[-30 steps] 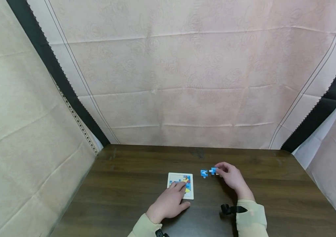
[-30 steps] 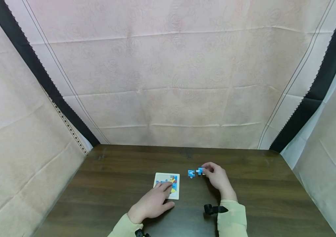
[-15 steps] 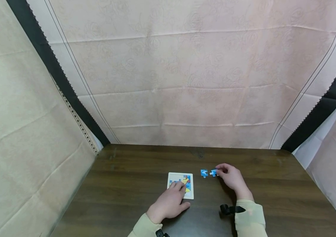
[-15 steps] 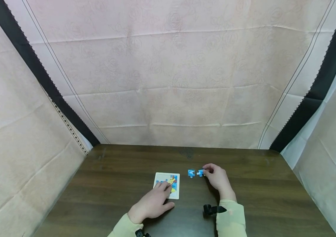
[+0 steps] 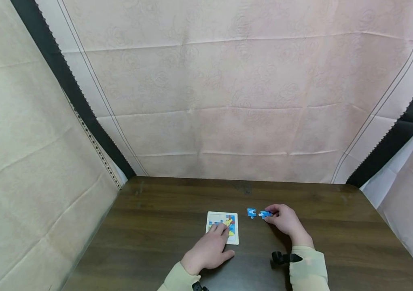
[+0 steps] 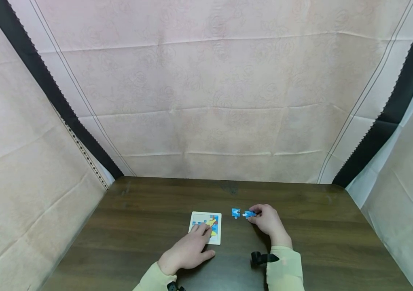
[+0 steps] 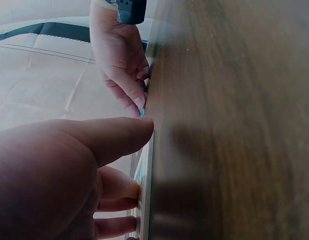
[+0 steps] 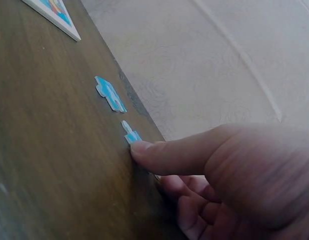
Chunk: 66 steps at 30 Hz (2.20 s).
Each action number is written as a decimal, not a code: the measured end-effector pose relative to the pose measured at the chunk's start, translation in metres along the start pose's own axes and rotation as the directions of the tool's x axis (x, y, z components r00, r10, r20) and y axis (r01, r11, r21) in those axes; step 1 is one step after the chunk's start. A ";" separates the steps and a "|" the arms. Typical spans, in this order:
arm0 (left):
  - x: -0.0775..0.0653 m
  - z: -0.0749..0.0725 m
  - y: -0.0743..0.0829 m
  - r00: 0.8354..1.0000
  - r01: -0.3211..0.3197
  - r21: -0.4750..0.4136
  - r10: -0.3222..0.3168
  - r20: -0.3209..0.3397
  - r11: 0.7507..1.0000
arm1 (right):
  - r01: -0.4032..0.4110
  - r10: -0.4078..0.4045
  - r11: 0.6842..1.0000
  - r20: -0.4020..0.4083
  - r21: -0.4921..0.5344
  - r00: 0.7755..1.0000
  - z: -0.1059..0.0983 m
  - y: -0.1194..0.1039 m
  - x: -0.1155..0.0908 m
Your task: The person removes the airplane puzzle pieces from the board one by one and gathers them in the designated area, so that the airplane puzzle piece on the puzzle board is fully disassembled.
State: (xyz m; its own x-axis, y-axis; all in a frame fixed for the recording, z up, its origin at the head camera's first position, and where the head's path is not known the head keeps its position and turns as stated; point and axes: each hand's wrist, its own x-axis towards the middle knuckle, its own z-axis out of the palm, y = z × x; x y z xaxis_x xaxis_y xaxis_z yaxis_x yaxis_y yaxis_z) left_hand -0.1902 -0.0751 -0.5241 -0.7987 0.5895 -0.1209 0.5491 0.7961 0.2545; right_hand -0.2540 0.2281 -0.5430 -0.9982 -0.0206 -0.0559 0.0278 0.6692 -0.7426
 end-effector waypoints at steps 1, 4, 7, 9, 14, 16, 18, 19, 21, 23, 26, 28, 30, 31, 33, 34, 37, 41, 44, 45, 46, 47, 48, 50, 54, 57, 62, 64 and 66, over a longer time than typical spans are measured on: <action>0.000 0.000 0.000 1.000 0.000 0.000 0.000 -0.001 1.000 | 0.000 0.000 1.000 -0.003 -0.003 1.000 0.000 0.000 0.000; 0.000 0.001 0.000 1.000 0.000 0.004 0.000 -0.002 1.000 | -0.015 0.015 1.000 -0.012 -0.008 1.000 0.002 0.001 0.000; 0.000 0.001 0.000 1.000 0.000 0.005 0.000 -0.002 1.000 | -0.022 0.022 1.000 -0.016 -0.011 1.000 0.003 0.000 0.000; 0.000 0.001 0.000 1.000 0.000 0.006 0.000 -0.003 1.000 | -0.031 0.031 0.999 -0.017 -0.007 0.999 0.003 0.000 0.000; 0.000 0.000 0.001 1.000 -0.004 0.014 0.004 -0.007 1.000 | -0.031 0.031 0.999 -0.018 -0.007 0.999 0.003 0.000 0.000; 0.000 0.000 0.002 1.000 -0.003 0.015 0.003 -0.005 1.000 | -0.027 0.027 1.000 -0.018 -0.009 0.999 0.003 0.000 0.000; 0.000 0.000 0.002 1.000 0.002 0.013 -0.002 0.000 1.000 | -0.027 0.027 1.000 -0.018 -0.010 0.999 0.003 0.001 0.000; 0.000 0.000 0.002 1.000 0.004 0.011 -0.004 0.004 1.000 | -0.027 0.027 1.000 -0.017 -0.009 0.999 0.003 0.001 0.001; 0.000 0.000 0.001 1.000 0.008 0.006 -0.008 0.009 1.000 | -0.026 0.026 1.000 -0.013 -0.008 1.000 0.003 0.002 0.001; 0.000 0.000 0.001 1.000 0.009 0.003 -0.009 0.012 1.000 | -0.026 0.026 1.000 -0.010 -0.004 1.000 0.003 0.002 0.000; 0.000 0.000 0.000 1.000 0.007 0.003 -0.007 0.012 1.000 | -0.026 0.026 1.000 -0.007 0.007 1.000 0.002 0.002 0.000; 0.001 0.000 0.000 1.000 0.004 0.005 -0.004 0.010 1.000 | -0.027 0.027 1.000 -0.006 0.013 1.000 0.001 0.002 -0.001; 0.000 -0.001 0.000 1.000 0.003 0.006 -0.003 0.010 1.000 | -0.029 0.029 0.999 -0.005 0.016 1.000 0.001 0.001 -0.001; 0.000 -0.001 0.000 1.000 0.002 0.005 -0.003 0.010 1.000 | -0.030 0.030 0.999 -0.005 0.017 1.000 0.001 0.001 -0.001; 0.000 -0.002 0.000 1.000 0.003 0.003 -0.003 0.011 1.000 | -0.031 0.031 0.999 -0.005 0.016 1.000 0.001 0.000 -0.001; 0.000 -0.002 -0.001 1.000 0.002 0.004 -0.002 0.012 1.000 | -0.034 0.034 0.999 -0.006 0.016 0.999 0.001 0.000 -0.001; 0.000 -0.001 -0.001 1.000 -0.001 0.004 0.001 0.008 1.000 | -0.038 0.038 0.999 -0.010 0.010 0.999 0.001 0.000 -0.001; 0.000 -0.001 -0.001 1.000 -0.007 0.009 0.007 0.000 1.000 | -0.039 0.039 0.999 -0.013 0.003 0.999 0.002 0.000 -0.001; 0.000 0.000 -0.001 1.000 -0.009 0.010 0.009 -0.005 1.000 | -0.039 0.039 0.999 -0.016 0.000 0.999 0.003 0.000 -0.001; 0.000 0.000 -0.001 1.000 -0.009 0.009 0.009 -0.006 1.000 | -0.040 0.040 0.999 -0.016 0.000 0.999 0.003 0.000 -0.001; 0.000 0.000 -0.001 1.000 -0.010 0.010 0.010 -0.006 1.000 | -0.042 0.042 0.999 -0.017 -0.001 0.999 0.003 0.000 0.000; 0.000 0.000 -0.001 1.000 -0.011 0.010 0.011 -0.007 1.000 | -0.044 0.044 0.999 -0.018 -0.003 0.999 0.003 0.000 0.000; 0.000 0.000 -0.001 1.000 -0.011 0.010 0.011 -0.006 1.000 | -0.045 0.045 0.999 -0.018 -0.005 0.999 0.003 0.000 -0.001; 0.000 0.000 -0.001 1.000 -0.010 0.011 0.010 -0.005 1.000 | -0.046 0.046 0.999 -0.018 -0.010 0.999 0.003 0.000 -0.001; 0.000 0.000 -0.001 1.000 -0.009 0.010 0.009 -0.003 1.000 | -0.046 0.046 0.999 -0.015 -0.012 0.999 0.002 -0.001 -0.002; 0.001 0.000 -0.001 1.000 -0.009 0.006 0.009 -0.003 1.000 | -0.043 0.043 0.999 -0.012 -0.007 0.999 0.001 -0.002 -0.002; 0.001 0.000 0.000 1.000 -0.013 -0.002 0.013 -0.010 1.000 | -0.020 0.020 1.000 -0.030 -0.010 0.999 0.001 0.001 -0.001; 0.001 0.000 0.001 1.000 -0.014 -0.002 0.014 -0.011 1.000 | -0.006 0.005 1.000 -0.048 -0.014 0.999 0.002 0.001 -0.001; 0.001 0.000 0.001 1.000 -0.014 0.000 0.014 -0.010 1.000 | 0.007 -0.009 1.000 -0.072 -0.021 0.997 0.004 0.001 0.000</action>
State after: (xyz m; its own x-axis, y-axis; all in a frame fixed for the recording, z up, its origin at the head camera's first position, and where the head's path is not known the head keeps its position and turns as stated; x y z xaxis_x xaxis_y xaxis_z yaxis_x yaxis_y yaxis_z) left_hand -0.1905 -0.0738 -0.5239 -0.7935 0.5990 -0.1076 0.5600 0.7878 0.2564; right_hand -0.2539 0.2258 -0.5462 -0.9996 0.0273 -0.0012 0.0196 0.6843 -0.7290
